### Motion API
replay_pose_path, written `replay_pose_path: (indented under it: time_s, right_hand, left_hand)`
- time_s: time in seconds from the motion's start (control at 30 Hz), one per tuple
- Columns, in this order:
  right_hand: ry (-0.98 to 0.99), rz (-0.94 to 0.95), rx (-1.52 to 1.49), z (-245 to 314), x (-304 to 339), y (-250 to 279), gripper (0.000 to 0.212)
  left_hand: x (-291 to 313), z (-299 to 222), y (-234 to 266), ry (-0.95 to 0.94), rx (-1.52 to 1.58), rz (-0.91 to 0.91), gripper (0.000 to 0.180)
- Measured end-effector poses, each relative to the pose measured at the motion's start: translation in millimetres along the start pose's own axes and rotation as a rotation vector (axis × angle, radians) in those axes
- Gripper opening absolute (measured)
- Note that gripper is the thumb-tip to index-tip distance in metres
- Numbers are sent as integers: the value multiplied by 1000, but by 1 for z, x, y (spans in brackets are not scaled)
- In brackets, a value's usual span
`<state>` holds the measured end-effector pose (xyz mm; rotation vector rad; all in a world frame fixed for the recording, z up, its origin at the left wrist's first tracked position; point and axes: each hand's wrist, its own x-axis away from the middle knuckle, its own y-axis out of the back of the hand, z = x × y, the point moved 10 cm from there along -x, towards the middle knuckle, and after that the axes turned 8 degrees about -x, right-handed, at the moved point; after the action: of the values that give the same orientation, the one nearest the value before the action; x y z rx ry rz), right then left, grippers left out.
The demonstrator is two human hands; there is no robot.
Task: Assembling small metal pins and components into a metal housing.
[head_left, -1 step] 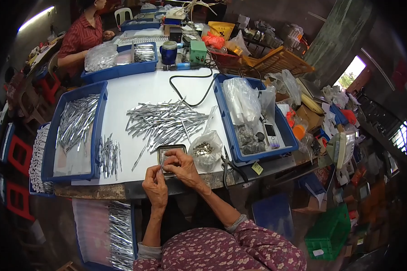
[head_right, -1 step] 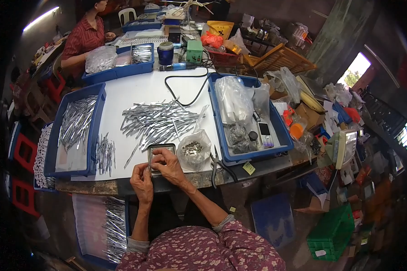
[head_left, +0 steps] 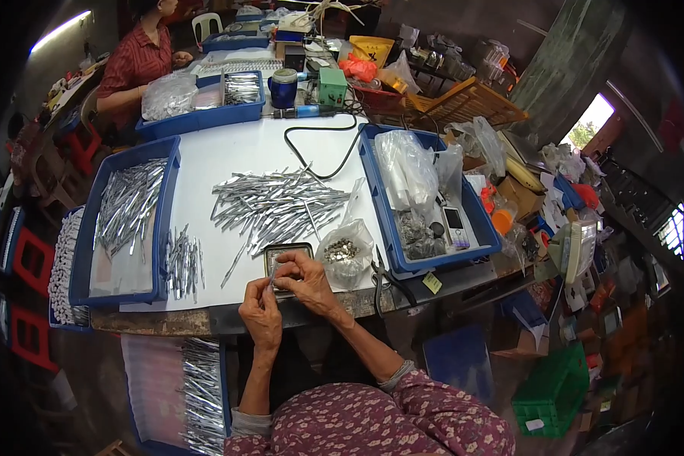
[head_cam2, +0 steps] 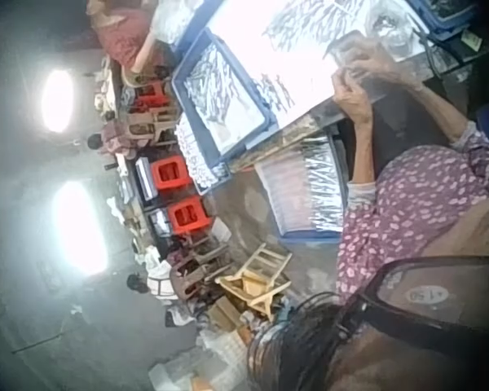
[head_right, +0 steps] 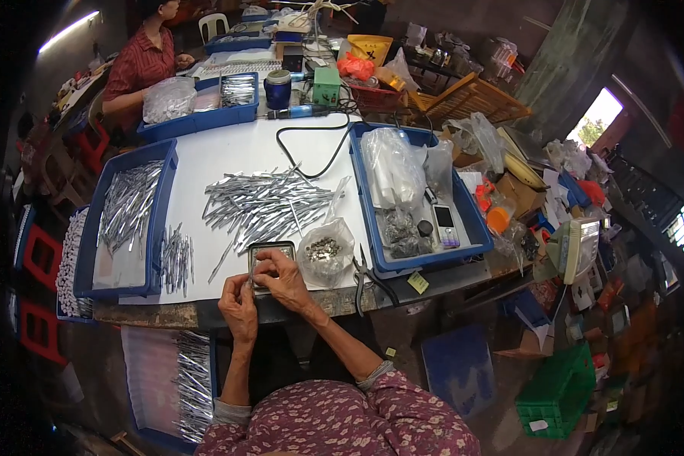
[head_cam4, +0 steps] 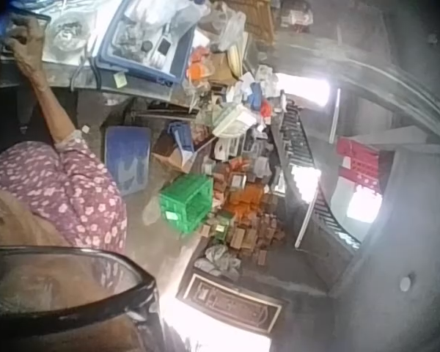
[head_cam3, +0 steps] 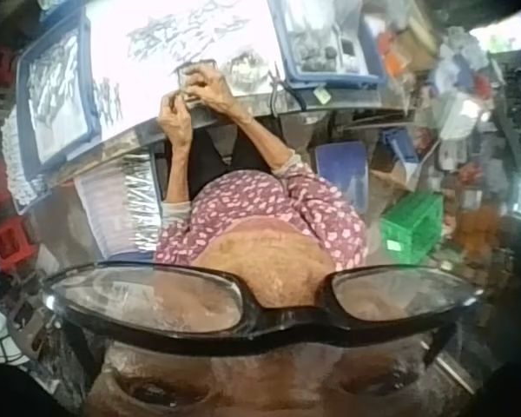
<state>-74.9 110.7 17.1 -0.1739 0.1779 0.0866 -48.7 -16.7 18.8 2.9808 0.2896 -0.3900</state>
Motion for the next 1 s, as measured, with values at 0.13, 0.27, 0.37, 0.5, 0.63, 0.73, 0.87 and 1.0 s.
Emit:
replay_pose_path:
  time_s: [0.13,0.27,0.37,0.5,0.63,0.73,0.87,1.0]
  right_hand:
    - [15,-17,-9,1,2,0,33]
    - [3,-26,-30,-3,2,0,32]
    - [-15,-51,-77,-6,3,2,32]
    - [-50,-99,-136,-9,4,0,32]
    - [-67,-130,-219,-13,4,0,32]
    - [-72,-155,-193,-15,5,2,30]
    - [-63,-206,-146,-19,6,3,28]
    - [-61,-227,-102,-21,5,3,28]
  left_hand:
    - [1,-14,0,-118,-206,7,9]
    - [1,-11,1,-84,-194,12,9]
    - [0,-9,0,-77,-167,10,10]
    - [-2,1,2,0,13,-6,9]
    - [-3,17,-1,105,144,46,7]
    - [-3,24,-4,136,190,59,6]
    - [-5,23,-3,115,188,45,7]
    - [-5,22,-2,127,182,37,9]
